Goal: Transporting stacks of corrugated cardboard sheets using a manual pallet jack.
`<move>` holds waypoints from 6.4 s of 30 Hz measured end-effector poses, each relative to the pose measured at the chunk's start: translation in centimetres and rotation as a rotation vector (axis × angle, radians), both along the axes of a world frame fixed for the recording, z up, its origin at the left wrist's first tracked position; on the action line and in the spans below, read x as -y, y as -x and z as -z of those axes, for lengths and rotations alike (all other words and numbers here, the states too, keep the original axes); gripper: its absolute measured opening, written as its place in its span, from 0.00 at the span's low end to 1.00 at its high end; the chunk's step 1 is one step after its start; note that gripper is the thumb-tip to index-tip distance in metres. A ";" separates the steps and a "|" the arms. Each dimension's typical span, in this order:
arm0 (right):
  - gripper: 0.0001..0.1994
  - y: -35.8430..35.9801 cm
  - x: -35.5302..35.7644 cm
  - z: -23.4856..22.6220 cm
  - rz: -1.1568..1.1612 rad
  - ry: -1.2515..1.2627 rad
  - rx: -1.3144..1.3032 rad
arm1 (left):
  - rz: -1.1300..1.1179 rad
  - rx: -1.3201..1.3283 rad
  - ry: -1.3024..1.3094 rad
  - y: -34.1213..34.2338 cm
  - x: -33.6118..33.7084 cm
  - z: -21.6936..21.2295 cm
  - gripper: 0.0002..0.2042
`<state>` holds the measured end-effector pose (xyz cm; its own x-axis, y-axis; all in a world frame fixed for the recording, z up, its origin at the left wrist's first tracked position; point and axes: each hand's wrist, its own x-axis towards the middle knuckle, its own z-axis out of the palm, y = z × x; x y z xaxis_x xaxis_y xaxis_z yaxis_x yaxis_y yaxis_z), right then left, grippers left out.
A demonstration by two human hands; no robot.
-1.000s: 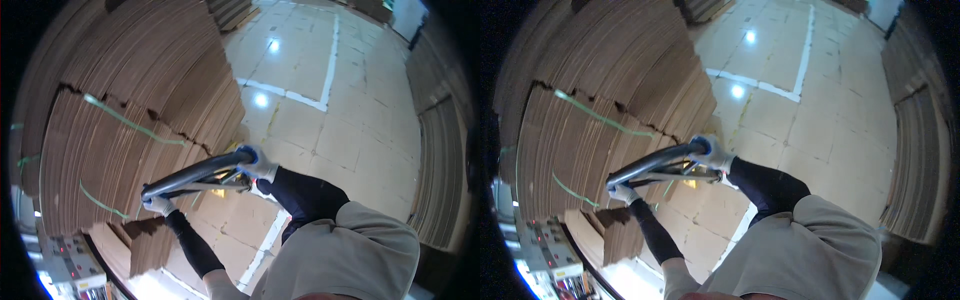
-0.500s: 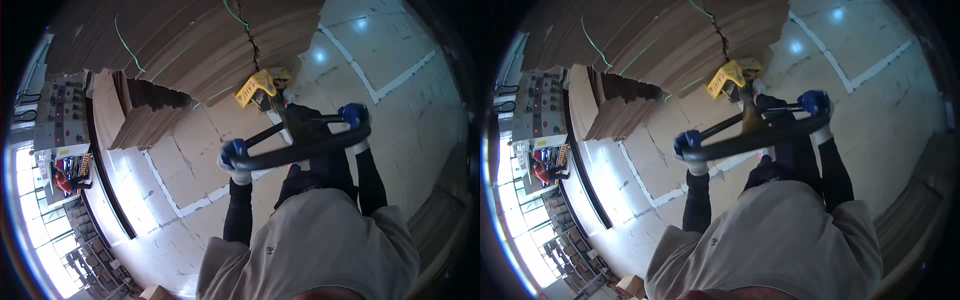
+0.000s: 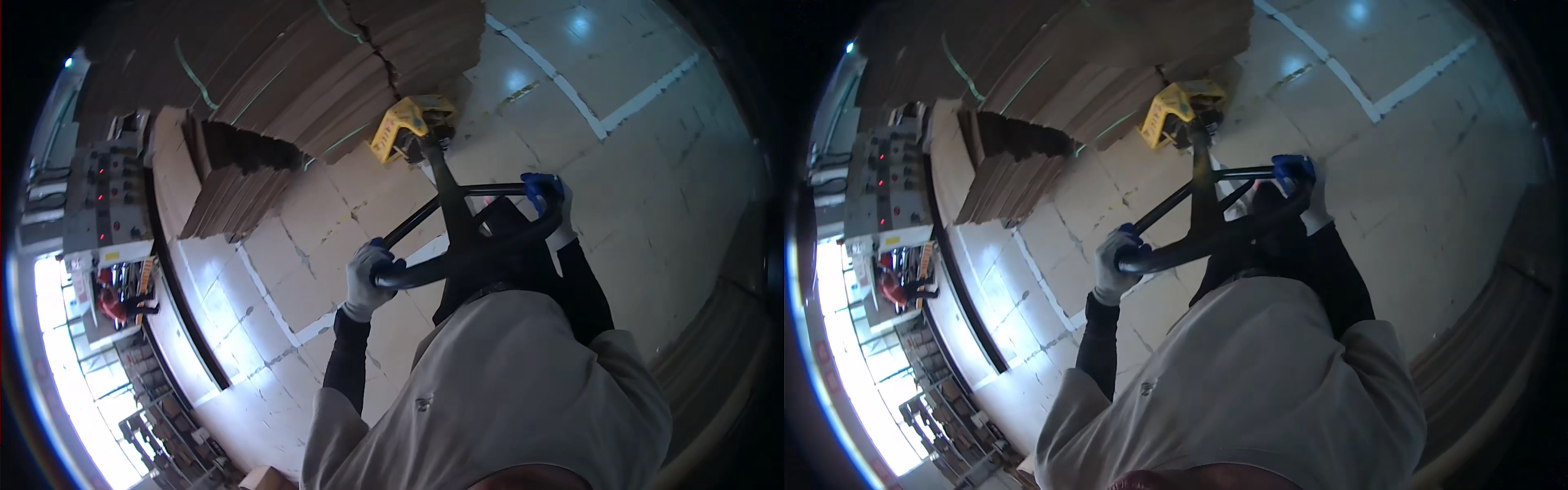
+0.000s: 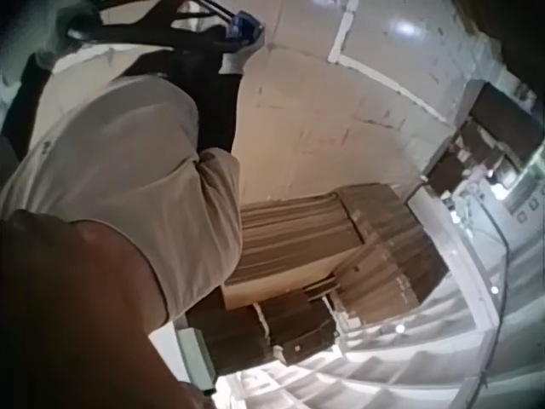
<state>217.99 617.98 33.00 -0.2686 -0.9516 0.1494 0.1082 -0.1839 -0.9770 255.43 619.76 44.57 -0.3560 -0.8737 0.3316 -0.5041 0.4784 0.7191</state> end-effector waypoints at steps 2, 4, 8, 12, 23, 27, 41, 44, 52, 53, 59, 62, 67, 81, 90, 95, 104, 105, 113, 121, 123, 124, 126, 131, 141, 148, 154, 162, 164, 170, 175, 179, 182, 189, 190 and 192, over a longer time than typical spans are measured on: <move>0.10 0.8 -0.2 -0.3 -0.061 0.101 -0.077 | -0.033 -0.004 0.017 0.6 -1.2 0.6 0.10; 0.08 2.4 -0.9 -0.4 -0.095 0.141 -0.099 | -0.063 -0.003 0.001 1.8 -2.8 1.8 0.11; 0.09 5.9 -3.5 1.1 -0.089 0.130 -0.145 | -0.119 0.076 0.014 5.9 -8.1 4.0 0.10; 0.12 9.1 -6.4 3.1 -0.109 0.078 -0.160 | -0.169 0.067 -0.011 9.4 -12.8 5.1 0.10; 0.07 18.0 -12.1 5.6 -0.066 0.087 -0.164 | -0.044 0.176 -0.026 14.6 -21.3 4.9 0.07; 0.09 18.0 -16.4 3.8 0.066 0.021 -0.386 | 0.082 0.242 -0.164 14.9 -23.8 3.1 0.07; 0.20 31.7 -31.0 6.9 0.384 -0.080 -0.415 | 0.210 -0.014 0.007 14.4 -33.6 1.6 0.11; 0.22 29.9 -30.5 4.9 0.353 -0.021 -0.425 | 0.110 -0.283 0.106 14.7 -33.9 2.4 0.11; 0.23 17.1 -33.7 -0.6 0.171 0.125 0.100 | 0.174 -0.319 -0.186 11.8 -32.7 -3.0 0.11; 0.23 15.8 -34.6 -0.8 0.209 0.063 0.055 | 0.137 -0.289 -0.073 11.6 -33.3 -3.2 0.11; 0.09 3.0 -41.8 -1.0 0.160 -0.232 0.041 | -0.133 -0.479 -0.225 11.1 -34.4 0.1 0.10; 0.10 0.6 -48.7 6.6 0.005 -0.257 -0.084 | -0.231 -0.587 -0.320 12.1 -34.7 -0.2 0.09; 0.15 3.8 -61.6 11.0 -0.277 -0.591 0.219 | -0.232 -0.565 -0.235 13.7 -42.9 -1.4 0.08; 0.40 26.9 -51.3 -11.2 -0.477 0.408 -0.309 | -0.602 -0.681 -0.148 21.6 -60.9 0.5 0.09; 0.24 36.7 -54.1 -5.9 -0.921 -0.083 0.078 | -0.676 -0.598 -0.279 42.5 -70.7 -1.8 0.13; 0.17 52.4 -58.7 2.9 -0.895 -0.494 0.495 | -0.330 -0.576 -0.713 55.1 -71.3 -1.5 0.20; 0.15 93.3 -62.4 9.0 -0.187 -0.506 0.524 | -0.477 -0.563 -0.784 78.7 -67.7 -0.6 0.14; 0.15 96.7 -62.9 8.2 -0.077 -0.501 0.520 | -0.524 -0.566 -0.785 79.7 -67.1 -0.8 0.15; 0.15 119.9 -56.0 8.2 0.357 -0.341 0.567 | -0.753 -0.490 -0.708 97.7 -53.0 -0.1 0.16; 0.14 132.7 -47.5 15.0 0.214 -0.540 0.655 | -0.895 -0.629 -0.857 113.0 -40.5 12.6 0.06; 0.13 138.7 -44.3 14.1 0.211 -0.592 0.743 | -0.920 -0.554 -0.770 118.2 -38.2 14.8 0.05; 0.13 141.5 -42.3 13.3 0.202 -0.616 0.794 | -0.930 -0.532 -0.717 120.9 -36.8 14.9 0.05; 0.13 147.4 -37.2 10.5 0.204 -0.595 0.618 | -1.038 -0.463 -0.679 126.6 -38.8 15.1 0.05; 0.12 164.4 -29.3 11.3 0.456 -0.534 0.594 | -1.051 -0.598 -0.835 135.6 -28.7 14.5 0.05; 0.13 181.9 -11.1 14.0 0.176 -0.506 0.728 | -1.086 -0.587 -0.774 159.2 -13.4 14.7 0.05; 0.13 199.7 -0.2 9.4 0.207 -0.527 0.626 | -1.121 -0.698 -0.850 178.6 -1.7 10.8 0.07; 0.13 214.0 9.9 10.2 0.255 -0.556 0.508 | -1.229 -0.633 -0.762 191.5 12.5 12.4 0.10; 0.14 228.4 19.6 10.7 0.339 -0.695 0.556 | -1.273 -0.594 -0.751 207.0 32.3 14.1 0.12; 0.14 232.8 22.3 10.5 0.307 -0.659 0.567 | -1.220 -0.663 -0.800 210.7 36.8 13.4 0.12; 0.13 242.4 33.7 10.2 0.371 -0.538 0.567 | -1.174 -0.646 -0.705 223.0 48.2 13.1 0.12; 0.14 248.1 43.3 13.5 0.175 -0.569 0.559 | -1.108 -0.659 -0.653 233.1 56.4 12.5 0.12; 0.13 253.5 50.9 13.2 0.089 -0.580 0.552 | -1.104 -0.651 -0.659 240.4 62.3 12.4 0.12; 0.14 259.5 56.7 11.9 0.076 -0.580 0.603 | -1.119 -0.683 -0.675 246.7 66.8 11.5 0.12; 0.15 274.2 67.1 8.5 0.198 -0.587 0.481 | -1.023 -0.640 -0.702 260.0 75.5 10.6 0.11; 0.15 275.6 68.1 8.7 0.190 -0.594 0.477 | -0.984 -0.619 -0.724 261.1 76.2 10.9 0.11; 0.15 278.1 69.7 9.9 0.151 -0.623 0.431 | -0.839 -0.682 -0.746 264.2 77.7 10.9 0.12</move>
